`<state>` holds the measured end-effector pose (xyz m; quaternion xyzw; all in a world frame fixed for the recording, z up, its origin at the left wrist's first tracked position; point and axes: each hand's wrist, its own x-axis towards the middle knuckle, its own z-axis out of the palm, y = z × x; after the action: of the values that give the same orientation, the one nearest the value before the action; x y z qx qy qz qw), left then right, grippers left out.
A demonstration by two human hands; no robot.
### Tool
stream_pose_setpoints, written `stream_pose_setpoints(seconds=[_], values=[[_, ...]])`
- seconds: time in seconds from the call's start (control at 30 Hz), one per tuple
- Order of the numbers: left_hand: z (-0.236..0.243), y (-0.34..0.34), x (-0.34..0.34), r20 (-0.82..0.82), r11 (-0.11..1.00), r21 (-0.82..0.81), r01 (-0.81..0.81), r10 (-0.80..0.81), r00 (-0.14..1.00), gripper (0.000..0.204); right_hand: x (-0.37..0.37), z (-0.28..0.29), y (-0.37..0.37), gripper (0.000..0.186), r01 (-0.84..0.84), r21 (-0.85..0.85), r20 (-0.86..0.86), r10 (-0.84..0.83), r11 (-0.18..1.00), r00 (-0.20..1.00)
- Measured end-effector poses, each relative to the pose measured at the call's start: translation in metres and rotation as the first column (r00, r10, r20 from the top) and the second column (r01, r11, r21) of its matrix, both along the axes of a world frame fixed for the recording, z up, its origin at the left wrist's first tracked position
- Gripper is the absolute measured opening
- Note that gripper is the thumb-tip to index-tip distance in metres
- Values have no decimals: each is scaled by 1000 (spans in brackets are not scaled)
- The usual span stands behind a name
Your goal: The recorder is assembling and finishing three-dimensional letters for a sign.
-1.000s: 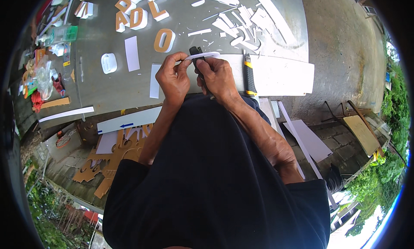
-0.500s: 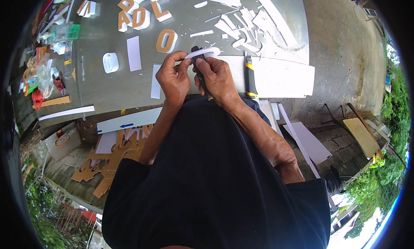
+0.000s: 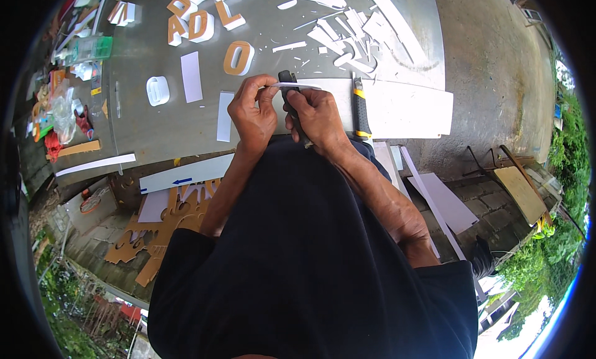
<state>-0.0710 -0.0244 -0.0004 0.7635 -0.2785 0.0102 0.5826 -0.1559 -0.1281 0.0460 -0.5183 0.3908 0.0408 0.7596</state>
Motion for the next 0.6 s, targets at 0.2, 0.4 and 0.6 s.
stream_pose_setpoints(seconds=[0.2,0.4,0.6], values=[[0,1,0,39,1000,-19,18,-17,999,19,1,-5,2,31,116,89,14,-118,989,993],[-2,2,1,15,1000,-1,1,-1,1000,17,6,-6,1,29,162,168,42,-171,972,984],[-1,2,-2,35,1000,2,16,-16,999,16,-4,-6,-1,27,192,49,-6,-192,980,981]])
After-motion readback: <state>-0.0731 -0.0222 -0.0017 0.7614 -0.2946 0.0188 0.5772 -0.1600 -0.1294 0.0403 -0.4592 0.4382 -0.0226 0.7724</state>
